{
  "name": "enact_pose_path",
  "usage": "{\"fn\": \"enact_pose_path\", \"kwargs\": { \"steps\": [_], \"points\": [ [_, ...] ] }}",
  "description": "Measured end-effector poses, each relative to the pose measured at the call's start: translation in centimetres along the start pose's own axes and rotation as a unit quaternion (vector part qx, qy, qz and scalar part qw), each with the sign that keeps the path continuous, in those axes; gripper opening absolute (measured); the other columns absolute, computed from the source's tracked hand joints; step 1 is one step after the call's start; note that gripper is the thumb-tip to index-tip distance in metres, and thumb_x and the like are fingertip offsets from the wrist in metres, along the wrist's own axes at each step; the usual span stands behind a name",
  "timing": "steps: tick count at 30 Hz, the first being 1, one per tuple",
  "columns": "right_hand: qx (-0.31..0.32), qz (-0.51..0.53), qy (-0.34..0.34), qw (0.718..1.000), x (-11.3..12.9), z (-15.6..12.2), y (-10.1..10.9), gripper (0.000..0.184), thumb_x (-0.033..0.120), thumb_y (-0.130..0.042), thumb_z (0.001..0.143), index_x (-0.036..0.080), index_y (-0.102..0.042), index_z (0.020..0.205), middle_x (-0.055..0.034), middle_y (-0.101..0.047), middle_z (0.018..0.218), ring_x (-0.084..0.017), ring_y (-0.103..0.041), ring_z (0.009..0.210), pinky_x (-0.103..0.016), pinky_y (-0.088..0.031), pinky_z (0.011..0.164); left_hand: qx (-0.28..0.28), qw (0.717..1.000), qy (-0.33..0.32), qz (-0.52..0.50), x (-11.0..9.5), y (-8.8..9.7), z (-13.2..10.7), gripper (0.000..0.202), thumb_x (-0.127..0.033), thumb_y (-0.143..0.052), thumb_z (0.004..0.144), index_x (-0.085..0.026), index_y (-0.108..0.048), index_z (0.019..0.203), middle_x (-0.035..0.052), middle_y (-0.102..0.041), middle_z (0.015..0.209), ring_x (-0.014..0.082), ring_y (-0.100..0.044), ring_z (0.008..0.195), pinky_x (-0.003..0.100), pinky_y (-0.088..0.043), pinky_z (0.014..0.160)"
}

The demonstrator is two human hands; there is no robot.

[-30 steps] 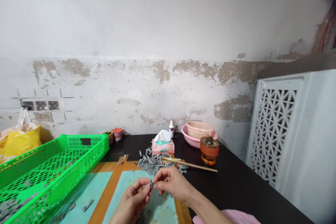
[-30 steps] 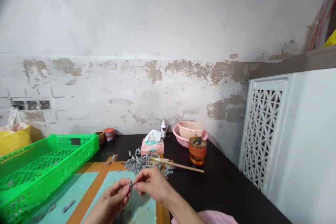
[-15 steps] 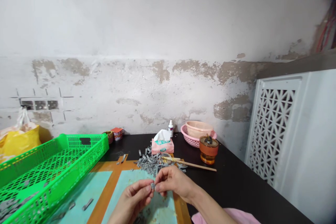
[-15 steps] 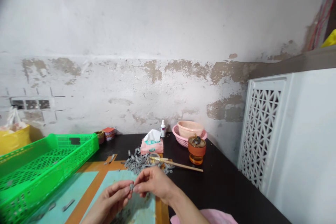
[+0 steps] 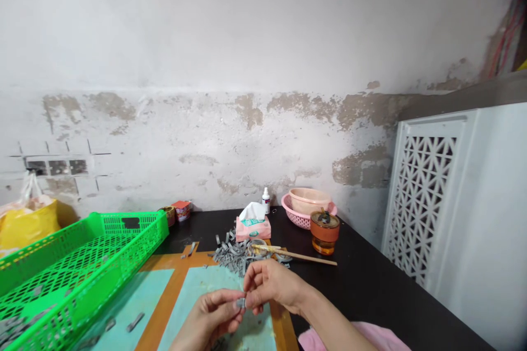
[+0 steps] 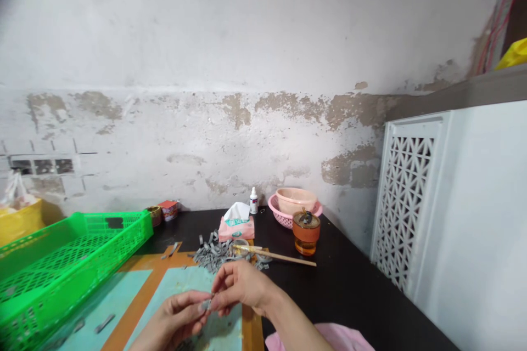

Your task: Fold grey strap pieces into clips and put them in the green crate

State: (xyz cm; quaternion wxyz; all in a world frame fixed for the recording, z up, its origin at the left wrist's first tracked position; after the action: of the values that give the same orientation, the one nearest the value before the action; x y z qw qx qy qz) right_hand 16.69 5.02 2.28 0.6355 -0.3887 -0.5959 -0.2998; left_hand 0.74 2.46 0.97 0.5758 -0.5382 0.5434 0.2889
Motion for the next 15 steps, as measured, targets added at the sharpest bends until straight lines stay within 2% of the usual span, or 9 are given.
{"fn": "enact_pose_path", "kwargs": {
  "steps": [6, 10, 13, 15],
  "points": [
    [-0.045, -0.003, 0.019, 0.999, 0.12, 0.20, -0.60, 0.057, 0.032, -0.093, 0.034, 0.014, -0.057, 0.076, 0.0043, -0.063, 0.058, -0.011, -0.058, 0.043, -0.023, -0.045, 0.046, 0.017, 0.997, -0.038, 0.062, -0.40, -0.45, 0.05, 0.036, -0.041, -0.088, 0.054, -0.013, -0.080, 0.074, 0.0067, -0.076, 0.063, 0.0131, -0.058, 0.056, 0.021, -0.043, 0.055],
    [-0.043, -0.011, 0.021, 0.999, 0.12, 0.22, -0.74, 0.053, 0.035, -0.092, 0.037, 0.014, -0.057, 0.072, 0.0044, -0.061, 0.050, -0.011, -0.057, 0.044, -0.022, -0.044, 0.047, 0.019, 0.999, -0.040, 0.026, -0.41, -0.53, -0.23, 0.041, -0.042, -0.088, 0.053, -0.014, -0.079, 0.082, 0.0083, -0.078, 0.071, 0.0166, -0.063, 0.064, 0.024, -0.047, 0.063],
    [-0.029, -0.012, 0.032, 0.999, 0.14, 0.24, -0.65, 0.052, 0.037, -0.092, 0.040, 0.014, -0.059, 0.073, 0.0041, -0.062, 0.052, -0.011, -0.058, 0.045, -0.023, -0.045, 0.049, 0.014, 0.999, -0.037, 0.033, -0.29, -0.42, -0.18, 0.037, -0.041, -0.087, 0.055, -0.013, -0.079, 0.078, 0.0083, -0.077, 0.071, 0.0145, -0.062, 0.061, 0.022, -0.046, 0.060],
    [-0.017, -0.012, 0.042, 0.999, 0.24, 0.21, -0.38, 0.047, 0.040, -0.089, 0.047, 0.014, -0.061, 0.074, 0.0032, -0.063, 0.056, -0.012, -0.060, 0.047, -0.023, -0.047, 0.050, 0.004, 0.999, -0.029, 0.029, -0.25, -0.19, -0.11, 0.033, -0.036, -0.089, 0.055, -0.013, -0.077, 0.074, 0.0069, -0.076, 0.067, 0.0122, -0.060, 0.057, 0.020, -0.045, 0.057]
  ]
}}
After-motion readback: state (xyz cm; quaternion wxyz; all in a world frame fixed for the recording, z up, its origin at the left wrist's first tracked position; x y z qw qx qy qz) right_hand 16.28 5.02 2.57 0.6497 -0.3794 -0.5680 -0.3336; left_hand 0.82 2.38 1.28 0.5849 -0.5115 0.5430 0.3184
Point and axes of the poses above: each hand's wrist, its own z-axis towards the middle knuckle, its own y-axis out of the back of the hand, x = y × z, the point moved 3 cm from there along z, towards the middle knuckle
